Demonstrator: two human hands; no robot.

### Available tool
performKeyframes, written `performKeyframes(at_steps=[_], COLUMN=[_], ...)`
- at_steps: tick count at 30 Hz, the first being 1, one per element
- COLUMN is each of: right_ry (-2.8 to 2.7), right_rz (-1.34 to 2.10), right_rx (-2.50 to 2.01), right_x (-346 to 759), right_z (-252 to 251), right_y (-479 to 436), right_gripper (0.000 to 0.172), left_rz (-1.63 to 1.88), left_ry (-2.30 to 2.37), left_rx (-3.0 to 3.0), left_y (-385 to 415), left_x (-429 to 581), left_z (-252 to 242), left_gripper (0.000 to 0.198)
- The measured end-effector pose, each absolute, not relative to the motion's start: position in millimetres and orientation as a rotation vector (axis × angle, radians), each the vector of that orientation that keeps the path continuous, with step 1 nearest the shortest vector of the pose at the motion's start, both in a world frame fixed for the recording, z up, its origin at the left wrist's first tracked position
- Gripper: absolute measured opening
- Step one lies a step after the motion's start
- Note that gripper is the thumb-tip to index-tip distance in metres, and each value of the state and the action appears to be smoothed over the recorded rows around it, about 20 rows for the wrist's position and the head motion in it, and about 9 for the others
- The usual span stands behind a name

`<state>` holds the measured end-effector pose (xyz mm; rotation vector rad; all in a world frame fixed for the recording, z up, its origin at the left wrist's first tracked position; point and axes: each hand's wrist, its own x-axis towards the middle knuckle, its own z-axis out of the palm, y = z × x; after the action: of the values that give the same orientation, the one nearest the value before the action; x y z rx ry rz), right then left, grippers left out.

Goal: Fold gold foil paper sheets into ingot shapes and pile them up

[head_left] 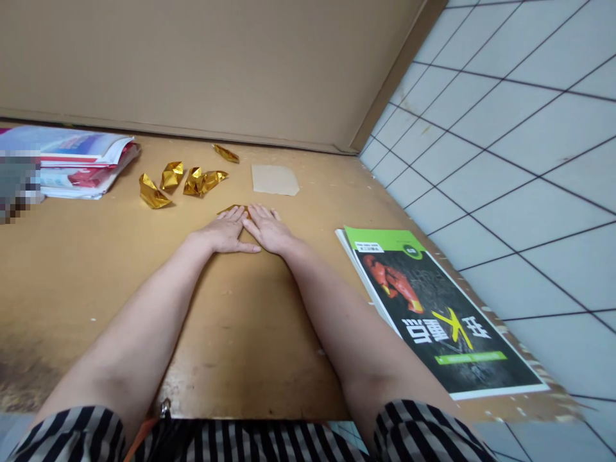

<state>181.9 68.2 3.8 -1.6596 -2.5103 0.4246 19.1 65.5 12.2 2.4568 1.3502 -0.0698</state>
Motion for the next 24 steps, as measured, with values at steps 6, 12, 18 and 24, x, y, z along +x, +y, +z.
performKeyframes(at_steps=[6,12,18,24], right_ry=[-2.54,-2.527,-2.566,-2.581], right_rz=[0.432,0.498,0.412,0.374], right_rx=[-1.706,-1.731,-1.76,-1.716], right_x=[182.9,177.9,179.3,181.7], right_z=[2.2,9.9,12.0,7.7], right_y=[68.4,63.4,60.3,63.1], right_gripper=[0.071,0.071,0.069,0.07], left_rz=[0.061,0.061,-0.028,-0.096], left_ry=[1.433,1.4,1.466,1.536], left_rx=[2.378,2.442,2.452,2.444], left_y=[61.9,62.5,67.8,67.0], left_x=[23.2,40.5,25.2,13.9], left_z=[23.3,15.7,12.9,12.6], left_gripper=[0.087,0.086,0.089,0.088])
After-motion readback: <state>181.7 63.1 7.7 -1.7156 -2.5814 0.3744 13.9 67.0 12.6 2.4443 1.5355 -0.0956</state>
